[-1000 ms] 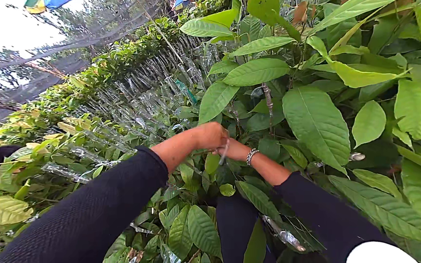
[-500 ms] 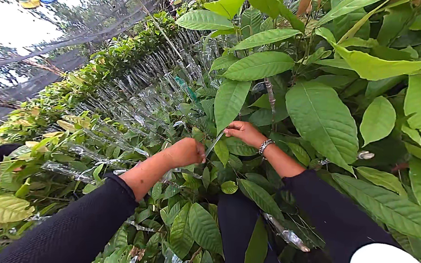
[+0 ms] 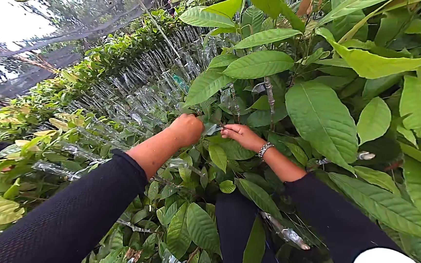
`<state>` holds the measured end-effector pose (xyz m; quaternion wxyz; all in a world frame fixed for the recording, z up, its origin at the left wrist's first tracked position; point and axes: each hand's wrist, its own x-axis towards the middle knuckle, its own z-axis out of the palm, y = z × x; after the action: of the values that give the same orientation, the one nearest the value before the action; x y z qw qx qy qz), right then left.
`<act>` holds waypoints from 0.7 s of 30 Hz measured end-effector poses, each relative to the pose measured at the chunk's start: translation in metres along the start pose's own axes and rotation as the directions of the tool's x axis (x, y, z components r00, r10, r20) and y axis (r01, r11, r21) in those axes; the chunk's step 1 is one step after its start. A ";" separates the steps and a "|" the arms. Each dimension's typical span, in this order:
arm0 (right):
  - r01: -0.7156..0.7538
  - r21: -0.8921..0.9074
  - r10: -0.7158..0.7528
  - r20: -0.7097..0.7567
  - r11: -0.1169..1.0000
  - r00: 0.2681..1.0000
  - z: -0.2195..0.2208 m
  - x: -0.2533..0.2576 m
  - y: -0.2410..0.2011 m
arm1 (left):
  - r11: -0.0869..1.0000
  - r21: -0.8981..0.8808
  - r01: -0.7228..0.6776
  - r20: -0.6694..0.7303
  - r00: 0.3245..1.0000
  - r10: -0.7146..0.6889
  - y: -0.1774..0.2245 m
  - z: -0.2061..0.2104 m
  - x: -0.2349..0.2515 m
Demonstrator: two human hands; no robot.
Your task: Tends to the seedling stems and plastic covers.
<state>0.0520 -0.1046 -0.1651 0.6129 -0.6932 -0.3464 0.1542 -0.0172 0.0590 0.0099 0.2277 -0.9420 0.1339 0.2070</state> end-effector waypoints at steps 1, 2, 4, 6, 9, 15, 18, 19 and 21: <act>-0.015 0.018 0.016 -0.036 1.000 0.999 -0.001 0.002 0.000 | 0.991 -0.111 -0.070 0.024 0.997 0.073 0.012 -0.003 -0.005; -0.014 0.012 0.015 -0.048 1.000 0.999 0.001 0.003 -0.002 | 0.961 -0.232 -0.151 0.000 0.988 0.155 0.026 -0.005 -0.009; 0.024 -0.025 -0.025 -0.045 0.999 0.999 0.009 0.003 -0.006 | 0.874 -0.379 -0.304 -0.187 0.950 0.249 0.047 -0.006 -0.009; 0.059 -0.071 -0.059 0.000 0.996 0.998 0.016 0.004 -0.006 | 0.852 -0.383 -0.358 -0.320 0.916 0.242 0.045 -0.011 0.001; 0.034 -0.112 -0.019 0.132 0.993 0.991 0.010 0.001 -0.010 | 0.974 -0.194 -0.115 -0.188 0.979 0.078 0.014 -0.027 0.013; -0.012 -0.024 0.012 0.023 1.000 1.000 -0.005 0.002 -0.010 | 0.996 -0.093 -0.006 -0.046 0.999 0.002 0.005 -0.027 -0.021; 0.020 -0.047 -0.017 0.062 0.999 0.998 0.003 0.006 -0.014 | 0.880 -0.348 -0.325 -0.274 0.932 0.236 0.022 -0.020 -0.027; 0.016 -0.075 -0.010 0.082 0.997 0.997 0.007 0.006 -0.017 | 0.854 -0.342 -0.393 -0.358 0.895 0.268 0.025 -0.017 -0.022; -0.012 -0.150 0.033 0.140 0.989 0.990 0.010 0.007 -0.023 | 0.882 -0.268 -0.388 -0.392 0.880 0.268 0.025 -0.019 -0.015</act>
<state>0.0439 -0.0925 -0.1434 0.5313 -0.7282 -0.3919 0.1837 -0.0327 0.0305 0.0231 -0.0034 -0.9510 0.2940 0.0953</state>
